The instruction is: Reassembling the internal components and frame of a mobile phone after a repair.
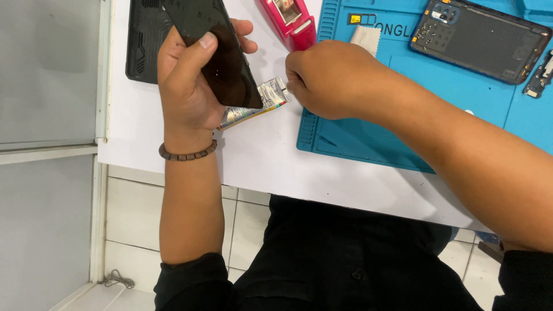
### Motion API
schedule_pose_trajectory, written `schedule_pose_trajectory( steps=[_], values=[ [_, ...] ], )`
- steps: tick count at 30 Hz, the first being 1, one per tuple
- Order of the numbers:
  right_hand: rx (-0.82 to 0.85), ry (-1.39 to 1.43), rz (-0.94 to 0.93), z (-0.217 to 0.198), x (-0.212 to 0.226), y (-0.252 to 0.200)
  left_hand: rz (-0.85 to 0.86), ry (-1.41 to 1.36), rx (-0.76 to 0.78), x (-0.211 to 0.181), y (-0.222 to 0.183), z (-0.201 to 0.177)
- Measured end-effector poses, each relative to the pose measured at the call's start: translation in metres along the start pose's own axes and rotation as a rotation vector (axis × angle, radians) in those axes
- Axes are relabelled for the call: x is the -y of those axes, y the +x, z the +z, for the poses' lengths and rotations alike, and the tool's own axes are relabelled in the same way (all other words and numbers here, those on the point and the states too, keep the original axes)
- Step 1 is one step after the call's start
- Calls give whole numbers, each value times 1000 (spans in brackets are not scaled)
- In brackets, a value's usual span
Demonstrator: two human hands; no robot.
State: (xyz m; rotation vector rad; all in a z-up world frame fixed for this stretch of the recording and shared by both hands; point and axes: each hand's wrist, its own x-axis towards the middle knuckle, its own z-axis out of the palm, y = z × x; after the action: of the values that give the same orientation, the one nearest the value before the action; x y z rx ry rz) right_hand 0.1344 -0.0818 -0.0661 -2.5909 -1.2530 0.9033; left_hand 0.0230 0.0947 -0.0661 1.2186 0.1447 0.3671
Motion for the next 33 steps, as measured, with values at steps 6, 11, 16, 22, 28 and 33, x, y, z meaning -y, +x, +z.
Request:
schedule_pose_trajectory(
  steps=[6, 11, 16, 22, 28, 33],
  values=[
    [-39, -242, 109, 19, 6, 17, -58, -65, 40, 7, 1, -3],
    [-322, -324, 49, 36, -25, 10, -53, -43, 80, 5, -1, -1],
    [-518, 78, -136, 4, -50, -17, -37, -62, 119, 11, -2, 10],
    [-535, 469, -199, -14, -50, 11, -74, 178, 49, 18, -2, 23],
    [-421, 510, -52, -26, -32, 14, -169, 125, 32, 15, -3, 28],
    [-295, 1108, 181, -26, -24, 21, -234, 260, -21, 17, -1, 26]
  ],
)
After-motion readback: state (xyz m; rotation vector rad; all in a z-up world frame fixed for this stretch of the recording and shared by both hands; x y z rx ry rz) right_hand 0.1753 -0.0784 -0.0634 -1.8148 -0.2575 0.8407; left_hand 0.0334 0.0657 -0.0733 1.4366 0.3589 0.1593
